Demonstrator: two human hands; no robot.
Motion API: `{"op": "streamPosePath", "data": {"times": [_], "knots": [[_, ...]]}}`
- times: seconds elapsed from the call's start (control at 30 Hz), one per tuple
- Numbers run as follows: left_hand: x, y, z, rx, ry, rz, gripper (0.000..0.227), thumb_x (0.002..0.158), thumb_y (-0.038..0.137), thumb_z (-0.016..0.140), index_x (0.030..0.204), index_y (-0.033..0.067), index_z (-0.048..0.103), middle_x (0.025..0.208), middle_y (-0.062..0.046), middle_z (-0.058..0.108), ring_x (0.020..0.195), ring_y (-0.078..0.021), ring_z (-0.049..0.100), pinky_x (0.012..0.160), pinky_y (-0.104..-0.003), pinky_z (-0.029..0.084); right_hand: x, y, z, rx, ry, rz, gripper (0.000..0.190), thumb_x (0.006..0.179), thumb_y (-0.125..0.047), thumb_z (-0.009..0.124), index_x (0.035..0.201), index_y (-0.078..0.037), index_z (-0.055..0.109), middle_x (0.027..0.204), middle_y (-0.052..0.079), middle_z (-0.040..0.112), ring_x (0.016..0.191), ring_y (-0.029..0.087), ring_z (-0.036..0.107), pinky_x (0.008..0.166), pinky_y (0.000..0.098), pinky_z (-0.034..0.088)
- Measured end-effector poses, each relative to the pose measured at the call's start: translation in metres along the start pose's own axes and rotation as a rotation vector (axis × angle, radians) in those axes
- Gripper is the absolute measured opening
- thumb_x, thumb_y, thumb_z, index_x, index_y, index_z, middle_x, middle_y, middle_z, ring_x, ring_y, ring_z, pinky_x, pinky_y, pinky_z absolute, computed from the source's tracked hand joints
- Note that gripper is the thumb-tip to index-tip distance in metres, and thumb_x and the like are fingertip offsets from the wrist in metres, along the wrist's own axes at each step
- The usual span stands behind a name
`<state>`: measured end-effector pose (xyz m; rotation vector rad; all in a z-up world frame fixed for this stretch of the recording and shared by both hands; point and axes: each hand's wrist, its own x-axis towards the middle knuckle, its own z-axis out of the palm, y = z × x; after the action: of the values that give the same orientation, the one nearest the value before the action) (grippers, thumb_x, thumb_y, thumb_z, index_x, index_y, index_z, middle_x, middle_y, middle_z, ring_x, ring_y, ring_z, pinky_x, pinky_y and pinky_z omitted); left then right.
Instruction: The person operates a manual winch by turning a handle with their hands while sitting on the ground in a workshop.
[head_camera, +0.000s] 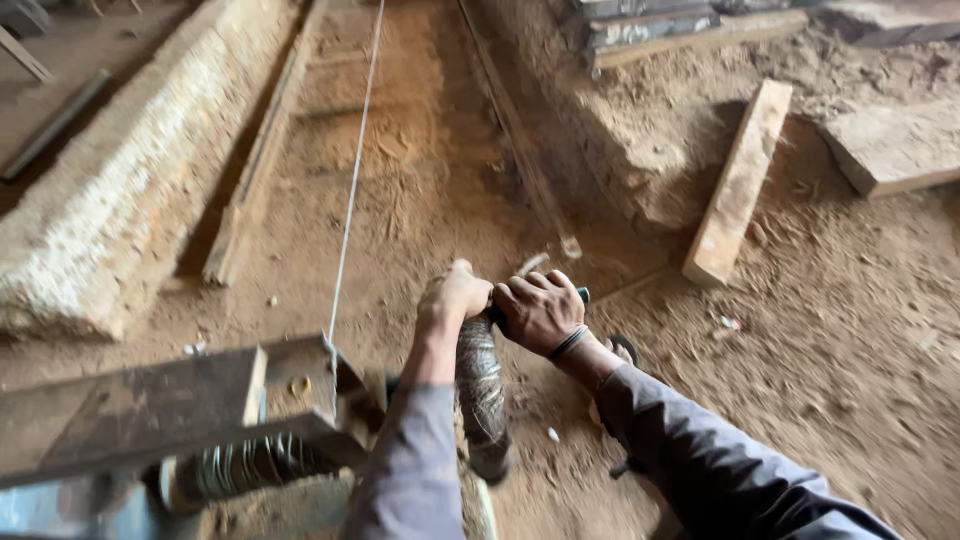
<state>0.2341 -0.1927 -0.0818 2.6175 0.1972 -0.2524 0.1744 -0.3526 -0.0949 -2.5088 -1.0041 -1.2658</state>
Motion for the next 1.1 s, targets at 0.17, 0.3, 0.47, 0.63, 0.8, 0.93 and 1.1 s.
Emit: {"op": "streamPosePath", "data": {"times": [0.17, 0.3, 0.47, 0.63, 0.8, 0.93, 1.1], "knots": [[0.033, -0.01, -0.016, -0.231, 0.01, -0.022, 0.053, 0.093, 0.048, 0.057, 0.12, 0.0062, 0.074, 0.121, -0.019, 0.072, 0.109, -0.0352, 0.071, 0.096, -0.048, 0.055, 0.011, 0.048, 0.095, 0.029, -0.17, 0.046, 0.015, 0.085, -0.035, 0.069, 0.088, -0.021, 0.069, 0.081, 0.0, 0.07, 0.079, 0.023, 0.069, 0.073, 0.0413, 0.049], [-0.038, -0.019, 0.001, -0.414, 0.243, 0.157, 0.06, 0.088, 0.051, 0.063, 0.133, 0.0108, 0.06, 0.127, -0.019, 0.066, 0.116, -0.0348, 0.067, 0.099, -0.047, 0.055, -0.04, 0.041, 0.17, 0.195, -0.448, 0.163, 0.016, 0.084, -0.029, 0.062, 0.093, -0.022, 0.073, 0.09, 0.004, 0.076, 0.081, 0.027, 0.073, 0.071, 0.0443, 0.056], [-0.105, -0.016, 0.035, -0.294, 0.278, 0.113, 0.083, 0.085, 0.038, 0.074, 0.156, 0.0233, 0.033, 0.145, -0.028, 0.044, 0.127, -0.0437, 0.055, 0.101, -0.048, 0.052, -0.148, -0.034, 0.114, 0.299, -0.867, 0.316, 0.017, 0.083, -0.033, 0.065, 0.083, -0.019, 0.076, 0.084, 0.013, 0.075, 0.078, 0.036, 0.072, 0.069, 0.0494, 0.058], [-0.161, -0.022, 0.09, -0.383, 0.922, 0.441, 0.079, 0.094, 0.029, 0.067, 0.159, 0.0055, 0.03, 0.149, -0.029, 0.049, 0.131, -0.0474, 0.058, 0.103, -0.049, 0.057, -0.155, -0.065, -0.008, 0.325, -0.87, 0.226, 0.023, 0.083, -0.039, 0.068, 0.085, -0.018, 0.077, 0.083, 0.012, 0.075, 0.076, 0.033, 0.073, 0.066, 0.0482, 0.059], [-0.219, -0.043, 0.119, -0.618, 0.758, 0.425, 0.085, 0.099, 0.045, 0.059, 0.159, -0.0021, 0.023, 0.153, -0.035, 0.041, 0.132, -0.0465, 0.056, 0.102, -0.05, 0.058, -0.056, -0.02, -0.068, 0.231, -0.669, -0.029, 0.018, 0.088, -0.033, 0.067, 0.085, -0.016, 0.072, 0.066, 0.006, 0.07, 0.056, 0.026, 0.069, 0.051, 0.0417, 0.057], [-0.222, -0.061, 0.117, -0.773, 0.588, 0.456, 0.097, 0.088, 0.058, 0.052, 0.155, -0.0046, 0.021, 0.146, -0.034, 0.046, 0.118, -0.0399, 0.067, 0.093, -0.046, 0.064, 0.015, 0.02, -0.043, 0.064, -0.561, -0.043, 0.023, 0.084, -0.04, 0.068, 0.079, -0.018, 0.072, 0.069, 0.008, 0.069, 0.062, 0.032, 0.07, 0.055, 0.047, 0.056], [-0.161, -0.035, 0.097, -0.633, 0.818, 0.532, 0.077, 0.103, 0.048, 0.055, 0.157, -0.0018, 0.031, 0.157, -0.038, 0.038, 0.142, -0.0461, 0.051, 0.112, -0.05, 0.053, 0.024, 0.059, 0.07, 0.011, -0.491, -0.041, 0.021, 0.086, -0.037, 0.065, 0.08, -0.017, 0.071, 0.072, 0.008, 0.07, 0.066, 0.033, 0.07, 0.059, 0.0487, 0.055]]}}
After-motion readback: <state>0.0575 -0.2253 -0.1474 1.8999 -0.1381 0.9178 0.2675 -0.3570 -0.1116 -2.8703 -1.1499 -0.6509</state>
